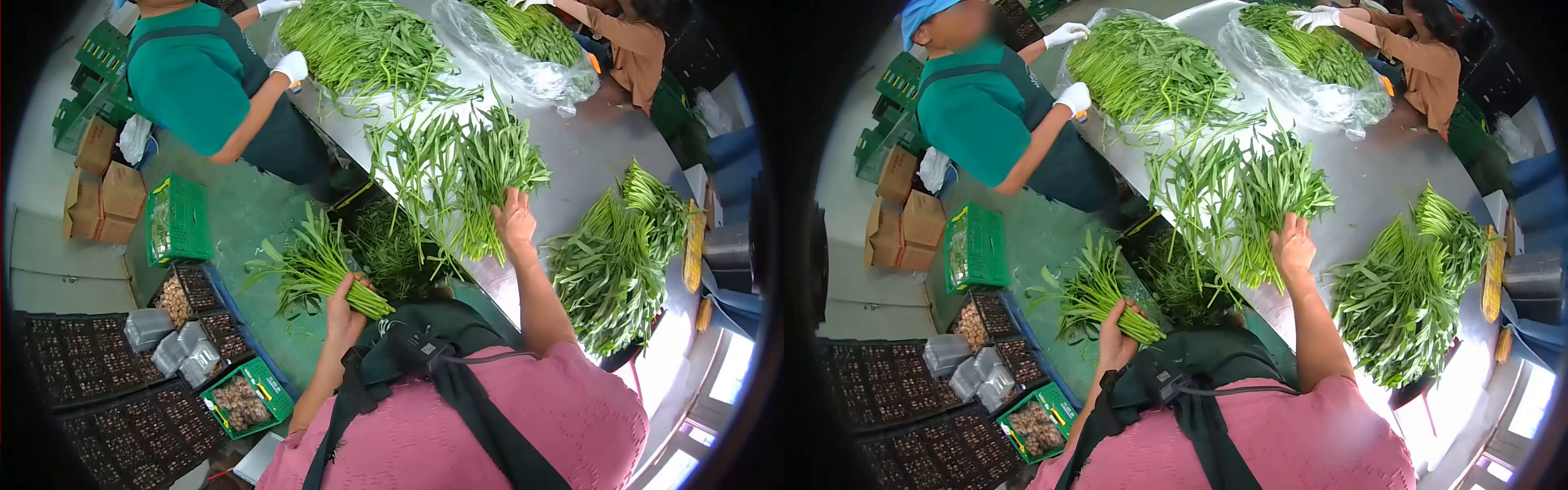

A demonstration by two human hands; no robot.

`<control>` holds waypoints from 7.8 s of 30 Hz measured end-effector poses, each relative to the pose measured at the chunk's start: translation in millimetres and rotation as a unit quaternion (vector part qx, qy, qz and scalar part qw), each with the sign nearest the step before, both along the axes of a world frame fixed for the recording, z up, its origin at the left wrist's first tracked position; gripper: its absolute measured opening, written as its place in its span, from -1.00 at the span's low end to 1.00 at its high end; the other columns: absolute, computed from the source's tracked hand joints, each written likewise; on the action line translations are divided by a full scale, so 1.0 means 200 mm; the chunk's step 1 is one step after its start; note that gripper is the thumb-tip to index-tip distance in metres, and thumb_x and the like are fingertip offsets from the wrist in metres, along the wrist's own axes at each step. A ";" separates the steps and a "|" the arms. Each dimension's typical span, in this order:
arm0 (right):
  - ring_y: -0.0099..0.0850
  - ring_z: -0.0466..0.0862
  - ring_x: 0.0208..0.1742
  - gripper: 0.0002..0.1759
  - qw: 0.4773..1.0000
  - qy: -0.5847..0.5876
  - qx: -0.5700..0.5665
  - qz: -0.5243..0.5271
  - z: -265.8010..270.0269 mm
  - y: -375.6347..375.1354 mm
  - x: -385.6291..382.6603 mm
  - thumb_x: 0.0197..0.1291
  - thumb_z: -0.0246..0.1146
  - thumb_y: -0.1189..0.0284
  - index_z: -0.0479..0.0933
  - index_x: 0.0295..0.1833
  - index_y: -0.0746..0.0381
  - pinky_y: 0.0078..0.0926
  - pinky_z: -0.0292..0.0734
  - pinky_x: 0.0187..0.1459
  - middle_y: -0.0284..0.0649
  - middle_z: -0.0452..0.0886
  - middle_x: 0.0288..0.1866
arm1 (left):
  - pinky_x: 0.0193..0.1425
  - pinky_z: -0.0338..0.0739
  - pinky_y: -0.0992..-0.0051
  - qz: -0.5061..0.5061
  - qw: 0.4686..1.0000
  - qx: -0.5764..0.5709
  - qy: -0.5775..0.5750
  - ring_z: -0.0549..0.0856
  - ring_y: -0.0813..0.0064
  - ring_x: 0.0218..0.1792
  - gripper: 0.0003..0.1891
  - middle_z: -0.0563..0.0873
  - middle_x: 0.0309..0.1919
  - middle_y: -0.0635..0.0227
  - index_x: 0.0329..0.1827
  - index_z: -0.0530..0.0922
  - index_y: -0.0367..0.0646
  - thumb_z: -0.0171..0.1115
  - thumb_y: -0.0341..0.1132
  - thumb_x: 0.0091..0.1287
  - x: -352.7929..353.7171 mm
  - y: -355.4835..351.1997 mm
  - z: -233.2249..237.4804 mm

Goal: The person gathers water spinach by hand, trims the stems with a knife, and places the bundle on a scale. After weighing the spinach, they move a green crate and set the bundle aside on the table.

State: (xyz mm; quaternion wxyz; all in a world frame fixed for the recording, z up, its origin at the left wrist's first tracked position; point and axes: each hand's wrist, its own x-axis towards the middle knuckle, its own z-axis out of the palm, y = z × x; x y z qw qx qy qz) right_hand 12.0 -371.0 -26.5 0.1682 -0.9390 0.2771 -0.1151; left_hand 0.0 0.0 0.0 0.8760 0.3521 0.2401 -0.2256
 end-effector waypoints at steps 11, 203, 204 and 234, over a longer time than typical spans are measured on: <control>0.02 0.65 -0.04 -0.78 0.989 0.043 0.137 0.028 0.11 0.22 -0.01 0.19 0.35 0.37 0.51 -0.11 0.18 -0.06 0.56 -0.07 -0.02 0.64 -0.08 | 0.01 0.55 0.33 -0.051 0.998 0.017 0.016 0.60 0.37 -0.24 -0.84 0.60 -0.35 0.30 -0.18 0.51 -0.21 0.18 -0.28 0.46 -0.02 -0.03 0.03; -0.66 0.45 -0.53 -0.83 0.722 -0.203 0.653 0.100 0.43 0.26 -0.10 0.34 0.35 0.33 0.62 -0.21 0.21 -0.71 0.31 -0.47 -0.43 0.61 -0.45 | 0.06 0.59 0.27 -0.085 0.992 0.002 -0.093 0.67 0.32 -0.16 -0.81 0.66 -0.28 0.21 -0.12 0.56 -0.27 0.27 -0.31 0.38 -0.04 0.00 0.08; -0.67 0.45 -0.52 -0.83 0.732 -0.177 0.645 0.127 0.41 0.34 -0.10 0.34 0.34 0.34 0.62 -0.18 0.23 -0.70 0.33 -0.45 -0.43 0.61 -0.45 | 0.02 0.60 0.29 -0.098 0.991 0.004 -0.090 0.68 0.32 -0.17 -0.79 0.67 -0.27 0.21 -0.10 0.56 -0.29 0.28 -0.31 0.37 -0.02 -0.02 0.10; -0.04 0.72 -0.19 -0.79 0.938 -0.053 0.161 0.301 0.23 0.54 -0.12 0.28 0.24 0.32 0.63 -0.16 0.25 -0.12 0.61 -0.17 -0.06 0.72 -0.19 | 0.17 0.61 0.22 -0.054 0.992 -0.033 -0.108 0.68 0.30 0.00 -0.80 0.66 -0.04 0.15 -0.03 0.55 -0.35 0.23 -0.38 0.41 0.03 0.04 0.08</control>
